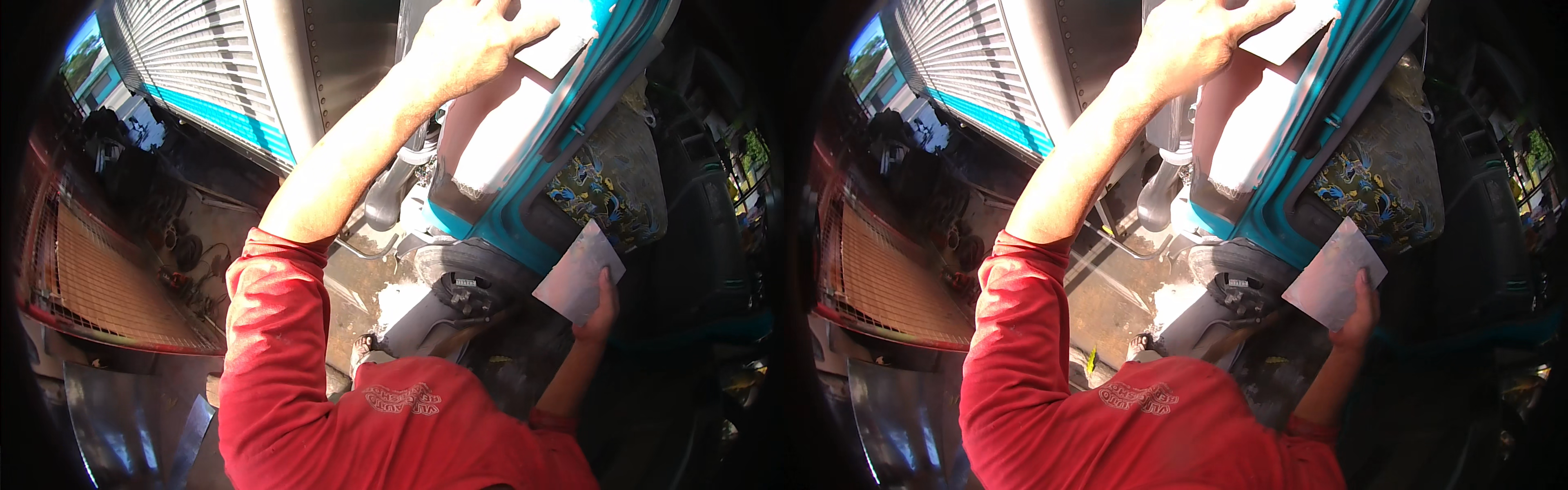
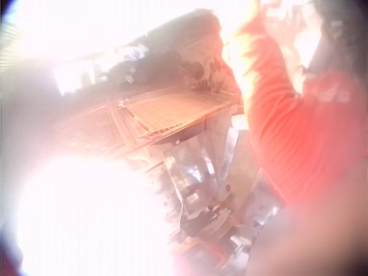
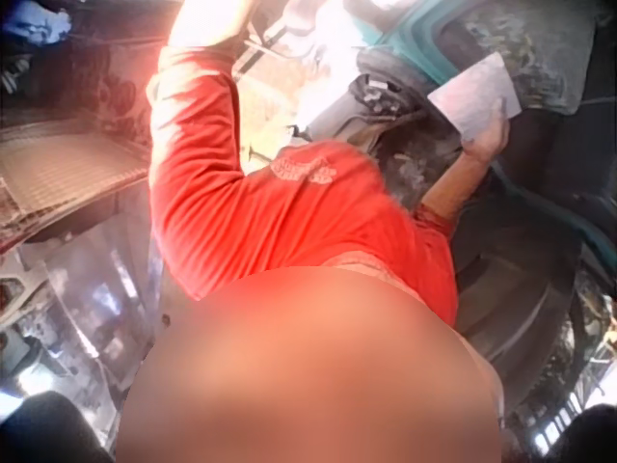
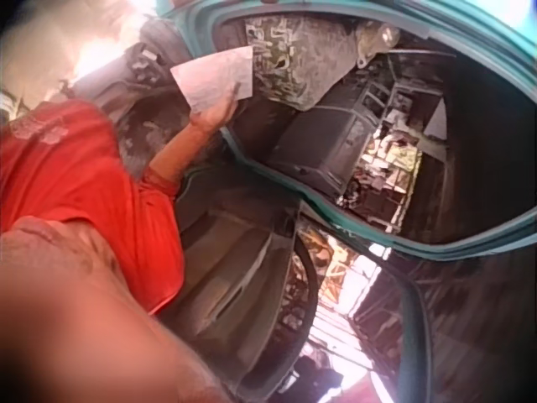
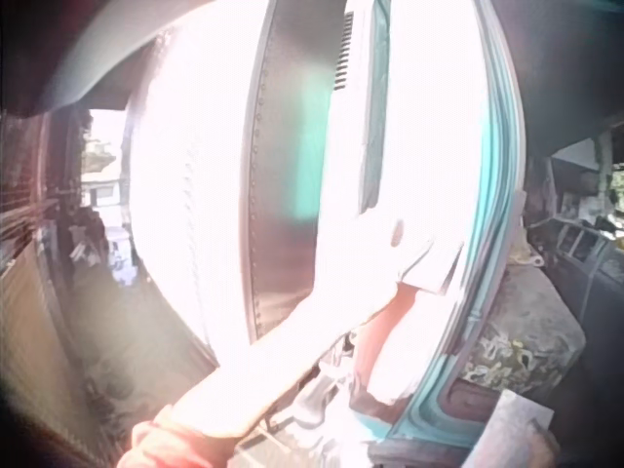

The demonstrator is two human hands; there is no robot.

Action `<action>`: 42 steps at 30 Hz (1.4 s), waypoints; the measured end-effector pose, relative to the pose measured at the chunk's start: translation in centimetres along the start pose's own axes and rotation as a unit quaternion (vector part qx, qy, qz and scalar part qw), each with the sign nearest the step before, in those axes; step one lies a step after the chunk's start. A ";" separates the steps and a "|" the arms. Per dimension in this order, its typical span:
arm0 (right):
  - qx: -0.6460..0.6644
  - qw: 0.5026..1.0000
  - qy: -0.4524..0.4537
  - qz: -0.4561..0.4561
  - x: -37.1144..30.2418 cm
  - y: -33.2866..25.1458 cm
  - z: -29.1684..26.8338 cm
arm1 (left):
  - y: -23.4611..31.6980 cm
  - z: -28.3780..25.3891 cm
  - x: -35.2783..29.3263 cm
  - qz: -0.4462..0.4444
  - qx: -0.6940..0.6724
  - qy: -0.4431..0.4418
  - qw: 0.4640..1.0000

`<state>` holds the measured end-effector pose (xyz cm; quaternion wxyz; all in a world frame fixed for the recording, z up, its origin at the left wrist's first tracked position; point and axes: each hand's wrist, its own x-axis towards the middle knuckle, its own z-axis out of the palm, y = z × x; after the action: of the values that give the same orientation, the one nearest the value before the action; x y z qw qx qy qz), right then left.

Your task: The person sands a teal vehicle door panel with a sanding sheet, then walks to a workbench to tear and fold a new sanding sheet and dip it into a container. The person continues sanding the panel while other workers are visible in the background.

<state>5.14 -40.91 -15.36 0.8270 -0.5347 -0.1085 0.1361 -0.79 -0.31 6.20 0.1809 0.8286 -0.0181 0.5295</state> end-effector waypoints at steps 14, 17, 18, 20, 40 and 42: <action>-0.007 0.999 -0.009 0.053 0.5 0.7 -2.6 | -3.9 8.0 -18.1 0.099 0.190 0.020 0.976; -0.010 0.999 -0.011 0.051 0.2 0.5 -3.0 | -5.2 9.7 -21.9 0.092 0.204 0.004 0.975; -0.014 0.999 -0.011 0.052 0.1 0.5 -3.1 | -5.6 10.2 -23.4 0.088 0.207 -0.016 0.974; -0.023 0.998 0.002 0.052 -0.1 0.4 -3.3 | -6.3 10.9 -26.3 0.082 0.216 -0.059 0.971; 0.047 0.996 -0.011 0.079 -0.4 3.5 -4.0 | 2.2 -1.6 3.0 0.140 -0.098 0.040 0.985; 0.038 0.995 -0.022 0.088 -0.1 3.8 -4.8 | 2.3 -1.0 2.0 0.096 -0.094 0.019 0.991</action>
<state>6.16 -43.60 -20.84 0.8287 -0.5076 -0.0738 0.2239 -1.28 -1.78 9.01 0.2067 0.7921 -0.1444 0.5559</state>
